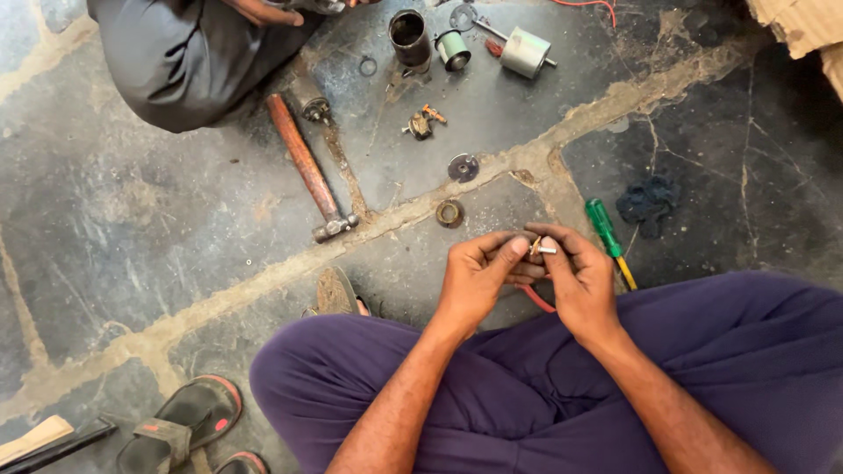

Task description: The person sits on the floor and uses pliers to bend and shape a small metal component. They repeatedly adjust the piece with their hands and the tool, working on a small electrical part among scattered tools and motor components.

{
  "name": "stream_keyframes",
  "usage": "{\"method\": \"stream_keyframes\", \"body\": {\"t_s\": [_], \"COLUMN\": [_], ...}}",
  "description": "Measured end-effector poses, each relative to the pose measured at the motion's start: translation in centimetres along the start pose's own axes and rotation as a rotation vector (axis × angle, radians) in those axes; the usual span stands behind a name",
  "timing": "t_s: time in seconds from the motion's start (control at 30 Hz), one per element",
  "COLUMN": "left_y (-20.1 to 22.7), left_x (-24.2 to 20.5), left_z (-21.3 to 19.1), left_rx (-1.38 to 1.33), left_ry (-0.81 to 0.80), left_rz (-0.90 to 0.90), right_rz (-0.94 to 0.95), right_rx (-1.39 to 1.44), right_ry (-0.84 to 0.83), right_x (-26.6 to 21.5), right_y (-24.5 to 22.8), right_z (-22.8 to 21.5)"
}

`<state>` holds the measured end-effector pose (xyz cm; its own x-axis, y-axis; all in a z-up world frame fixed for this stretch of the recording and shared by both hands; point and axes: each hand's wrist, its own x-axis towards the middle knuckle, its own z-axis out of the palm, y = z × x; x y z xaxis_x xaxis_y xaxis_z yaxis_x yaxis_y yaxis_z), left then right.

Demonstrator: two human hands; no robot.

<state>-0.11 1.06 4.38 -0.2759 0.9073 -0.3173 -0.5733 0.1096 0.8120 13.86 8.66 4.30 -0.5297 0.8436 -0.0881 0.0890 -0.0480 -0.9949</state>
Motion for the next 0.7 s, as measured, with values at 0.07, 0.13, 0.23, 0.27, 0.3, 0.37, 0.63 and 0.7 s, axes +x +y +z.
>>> {"method": "stream_keyframes", "body": {"t_s": [0.07, 0.13, 0.23, 0.27, 0.3, 0.37, 0.63, 0.7], "left_y": [-0.1, 0.0, 0.2, 0.2, 0.3, 0.5, 1.5, 1.5], "left_x": [0.2, 0.4, 0.7, 0.6, 0.5, 0.3, -0.2, -0.3], "left_z": [-0.1, -0.3, -0.6, -0.6, -0.7, -0.6, -0.1, -0.1], "left_rx": [-0.015, -0.021, 0.018, 0.028, 0.037, 0.019, 0.012, 0.003], "left_ry": [0.008, 0.02, 0.132, 0.125, 0.117, 0.099, 0.009, -0.028], "left_rz": [0.021, 0.082, 0.121, 0.125, 0.128, 0.1, 0.086, 0.083], "right_rz": [0.046, 0.128, 0.014, -0.004, -0.022, 0.011, 0.185, 0.165], "right_rx": [0.033, 0.146, 0.204, 0.212, 0.219, 0.218, 0.259, 0.273], "right_ry": [0.03, 0.063, -0.012, -0.038, -0.065, -0.073, -0.086, -0.079], "right_x": [0.0, 0.0, -0.1, -0.1, -0.2, -0.3, -0.1, 0.1], "right_y": [0.2, 0.2, -0.1, -0.2, -0.3, -0.4, -1.1, -1.1], "right_z": [0.0, 0.0, -0.3, -0.2, -0.1, -0.1, -0.8, -0.8]}}
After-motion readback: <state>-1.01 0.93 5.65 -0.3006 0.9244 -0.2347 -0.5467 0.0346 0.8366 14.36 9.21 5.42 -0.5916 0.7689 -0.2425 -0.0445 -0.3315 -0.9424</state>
